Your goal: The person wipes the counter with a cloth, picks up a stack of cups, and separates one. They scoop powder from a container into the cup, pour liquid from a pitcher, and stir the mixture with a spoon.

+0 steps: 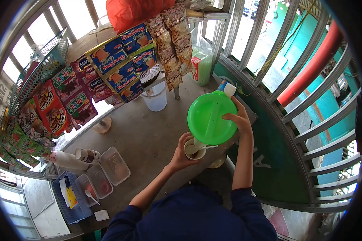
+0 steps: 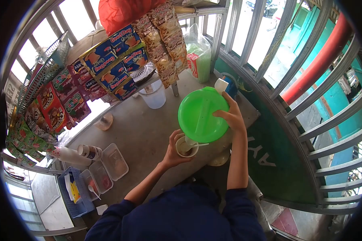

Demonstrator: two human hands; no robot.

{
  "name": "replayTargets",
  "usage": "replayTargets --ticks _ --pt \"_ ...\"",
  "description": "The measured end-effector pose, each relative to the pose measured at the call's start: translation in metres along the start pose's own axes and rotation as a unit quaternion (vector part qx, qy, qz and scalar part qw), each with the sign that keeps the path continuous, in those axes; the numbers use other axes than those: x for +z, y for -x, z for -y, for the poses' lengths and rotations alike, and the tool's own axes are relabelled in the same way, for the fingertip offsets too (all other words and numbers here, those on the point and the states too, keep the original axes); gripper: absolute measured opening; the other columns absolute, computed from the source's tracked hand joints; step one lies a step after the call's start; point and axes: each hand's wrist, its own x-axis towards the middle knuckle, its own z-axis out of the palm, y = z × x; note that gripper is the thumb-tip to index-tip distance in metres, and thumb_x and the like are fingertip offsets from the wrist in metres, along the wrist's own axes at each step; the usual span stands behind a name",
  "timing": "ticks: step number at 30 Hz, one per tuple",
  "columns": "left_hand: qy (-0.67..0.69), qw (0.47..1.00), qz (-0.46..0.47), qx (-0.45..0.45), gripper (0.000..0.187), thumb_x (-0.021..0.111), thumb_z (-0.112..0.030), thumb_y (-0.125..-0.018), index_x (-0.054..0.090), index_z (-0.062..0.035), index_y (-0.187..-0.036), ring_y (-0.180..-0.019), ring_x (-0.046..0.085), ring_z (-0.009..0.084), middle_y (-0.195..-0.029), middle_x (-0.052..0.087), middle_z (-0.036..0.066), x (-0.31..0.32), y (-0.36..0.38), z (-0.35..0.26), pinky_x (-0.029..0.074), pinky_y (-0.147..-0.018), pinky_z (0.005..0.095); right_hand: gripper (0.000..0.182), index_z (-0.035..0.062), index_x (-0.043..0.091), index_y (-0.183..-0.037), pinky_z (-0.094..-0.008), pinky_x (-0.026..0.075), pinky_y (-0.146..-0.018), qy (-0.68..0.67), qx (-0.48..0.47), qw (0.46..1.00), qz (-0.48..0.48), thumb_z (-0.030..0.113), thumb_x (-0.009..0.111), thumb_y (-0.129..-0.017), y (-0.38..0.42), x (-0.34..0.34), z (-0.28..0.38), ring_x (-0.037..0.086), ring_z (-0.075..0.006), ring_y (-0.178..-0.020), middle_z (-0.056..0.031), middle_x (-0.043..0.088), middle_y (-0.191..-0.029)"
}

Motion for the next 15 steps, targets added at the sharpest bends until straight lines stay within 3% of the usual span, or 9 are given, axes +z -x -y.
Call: replayTargets --ticks 10,12,15 --pt "-0.002 1.000 -0.013 0.006 0.107 0.085 -0.018 -0.058 0.012 -0.0070 -0.136 -0.113 0.052 0.0276 -0.120 0.049 0.014 0.004 -0.026 -0.010 0.042 -0.094 0.0394 0.079 -0.0105 0.034 -0.134 -0.0268 0.043 -0.087 -0.012 0.018 1.000 -0.013 -0.003 0.067 -0.062 -0.027 -0.026 -0.006 0.056 -0.0194 -0.102 -0.0132 0.056 -0.116" --pt "0.013 1.000 -0.026 -0.004 0.104 0.084 -0.018 -0.060 0.016 -0.0089 -0.137 -0.111 0.053 0.0324 -0.121 0.048 0.018 0.007 -0.033 -0.013 0.045 -0.093 0.0416 0.074 -0.0043 0.042 -0.132 -0.0268 0.048 -0.080 -0.007 0.026 0.999 -0.045 0.001 0.066 -0.062 -0.035 -0.032 -0.008 0.060 -0.0171 -0.093 -0.0095 0.059 -0.108" --pt "0.007 0.999 -0.037 0.007 0.101 0.084 -0.018 -0.060 0.018 -0.0081 -0.137 -0.110 0.053 0.0329 -0.120 0.049 0.019 0.011 -0.047 -0.016 0.045 -0.092 0.0409 0.073 -0.0016 0.042 -0.133 -0.0280 0.050 -0.076 -0.022 0.051 0.998 -0.030 0.001 0.066 -0.063 -0.041 -0.046 0.000 0.061 -0.0181 -0.089 -0.0099 0.060 -0.106"
